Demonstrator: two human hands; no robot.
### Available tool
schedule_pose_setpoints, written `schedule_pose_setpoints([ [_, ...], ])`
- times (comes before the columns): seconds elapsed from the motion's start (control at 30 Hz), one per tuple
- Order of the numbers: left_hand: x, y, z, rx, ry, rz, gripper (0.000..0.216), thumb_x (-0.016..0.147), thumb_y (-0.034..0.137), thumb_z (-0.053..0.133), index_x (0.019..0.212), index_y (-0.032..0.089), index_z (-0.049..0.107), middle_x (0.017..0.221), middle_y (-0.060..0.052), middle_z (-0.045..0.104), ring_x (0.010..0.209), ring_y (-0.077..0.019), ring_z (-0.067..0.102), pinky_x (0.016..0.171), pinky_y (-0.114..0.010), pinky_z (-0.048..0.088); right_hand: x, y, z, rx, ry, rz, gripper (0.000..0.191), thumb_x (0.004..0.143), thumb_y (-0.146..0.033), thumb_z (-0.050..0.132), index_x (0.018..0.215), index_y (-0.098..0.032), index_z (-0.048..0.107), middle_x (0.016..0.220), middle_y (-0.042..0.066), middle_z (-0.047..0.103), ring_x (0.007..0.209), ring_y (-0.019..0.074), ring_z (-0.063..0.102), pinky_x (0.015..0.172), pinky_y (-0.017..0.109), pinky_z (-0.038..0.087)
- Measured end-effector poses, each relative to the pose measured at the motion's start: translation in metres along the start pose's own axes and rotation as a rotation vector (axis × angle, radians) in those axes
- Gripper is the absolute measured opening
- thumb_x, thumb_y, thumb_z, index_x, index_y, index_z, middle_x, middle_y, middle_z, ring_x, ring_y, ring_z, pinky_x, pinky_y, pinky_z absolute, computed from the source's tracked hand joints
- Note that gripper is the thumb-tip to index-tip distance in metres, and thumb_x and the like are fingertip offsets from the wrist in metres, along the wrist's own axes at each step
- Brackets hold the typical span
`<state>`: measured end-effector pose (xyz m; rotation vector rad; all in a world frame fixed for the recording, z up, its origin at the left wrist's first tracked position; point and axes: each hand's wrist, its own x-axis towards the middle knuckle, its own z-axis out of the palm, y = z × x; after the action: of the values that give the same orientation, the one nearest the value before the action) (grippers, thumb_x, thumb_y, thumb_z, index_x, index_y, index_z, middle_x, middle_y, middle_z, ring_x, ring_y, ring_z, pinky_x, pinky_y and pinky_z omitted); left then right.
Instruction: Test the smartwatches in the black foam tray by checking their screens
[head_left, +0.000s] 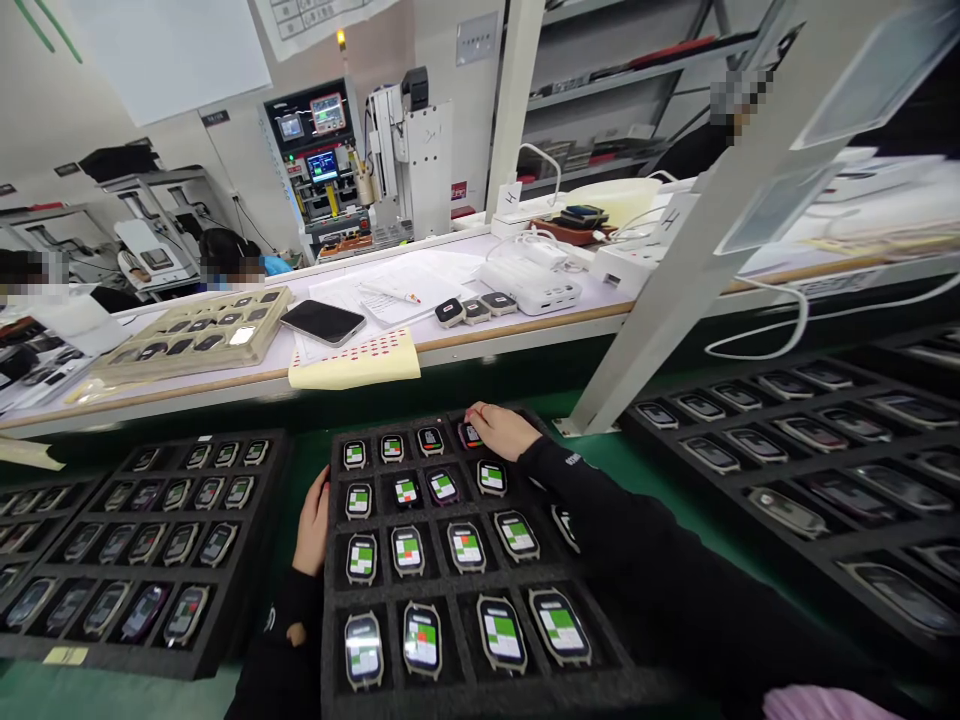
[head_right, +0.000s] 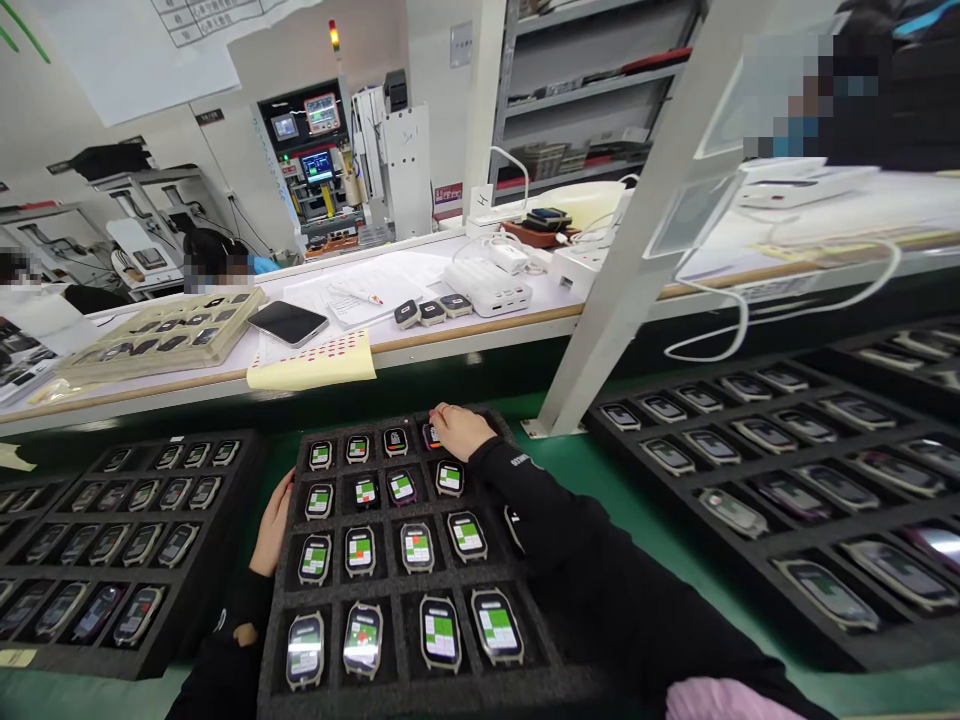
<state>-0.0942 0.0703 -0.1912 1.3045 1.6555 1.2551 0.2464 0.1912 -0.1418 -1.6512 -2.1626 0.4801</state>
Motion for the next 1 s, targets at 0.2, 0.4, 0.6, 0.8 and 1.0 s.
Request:
schedule_pose_setpoints([
  [0.2, -0.001, 0.001, -0.002, 0.008, -0.012, -0.015, 0.058, 0.092, 0.058, 0.043, 0.137, 0.022, 0.050, 0.146, -0.010, 0.047, 0.137, -0.0266, 0.041, 0.116, -0.045, 0.031, -0.008, 0.005, -0.010, 0.107, 0.005, -0.014, 0.026, 0.095, -0.011, 0.039, 0.088, -0.021, 0.062, 0.096, 0.003, 0.069, 0.088, 0.0231, 0.066, 0.080, 0.028, 0.048],
  [0.4, -0.001, 0.000, -0.002, 0.016, -0.016, -0.011, 0.058, 0.092, 0.059, 0.042, 0.137, 0.023, 0.049, 0.147, -0.010, 0.047, 0.138, -0.0260, 0.040, 0.115, -0.042, 0.032, -0.011, 0.006, -0.016, 0.168, 0.022, -0.028, 0.026, 0.091, -0.012, 0.041, 0.082, -0.021, 0.063, 0.093, 0.002, 0.070, 0.080, 0.0218, 0.067, 0.075, 0.027, 0.050],
  [0.6, -0.001, 0.000, -0.002, 0.016, -0.014, -0.018, 0.058, 0.092, 0.058, 0.043, 0.137, 0.022, 0.049, 0.147, -0.010, 0.046, 0.138, -0.0263, 0.040, 0.116, -0.043, 0.030, -0.013, 0.006, -0.018, 0.183, 0.060, -0.028, 0.022, 0.091, -0.017, 0.046, 0.079, -0.022, 0.065, 0.089, 0.003, 0.071, 0.080, 0.0237, 0.067, 0.074, 0.027, 0.050],
  [0.8, -0.001, 0.000, -0.001, 0.007, -0.004, -0.011, 0.056, 0.092, 0.056, 0.044, 0.136, 0.022, 0.050, 0.147, -0.010, 0.047, 0.137, -0.0264, 0.040, 0.116, -0.045, 0.029, -0.016, 0.005, -0.020, 0.186, 0.108, -0.038, 0.024, 0.092, -0.021, 0.047, 0.082, -0.021, 0.068, 0.094, 0.005, 0.071, 0.088, 0.0257, 0.065, 0.081, 0.031, 0.048],
  [1.0, 0.000, -0.001, 0.000, 0.003, 0.010, 0.001, 0.056, 0.091, 0.057, 0.045, 0.134, 0.022, 0.052, 0.146, -0.010, 0.048, 0.138, -0.0267, 0.040, 0.117, -0.044, 0.028, -0.018, 0.005, -0.021, 0.190, 0.129, -0.055, 0.026, 0.094, -0.024, 0.046, 0.083, -0.021, 0.070, 0.094, 0.005, 0.071, 0.088, 0.0258, 0.065, 0.077, 0.029, 0.048],
])
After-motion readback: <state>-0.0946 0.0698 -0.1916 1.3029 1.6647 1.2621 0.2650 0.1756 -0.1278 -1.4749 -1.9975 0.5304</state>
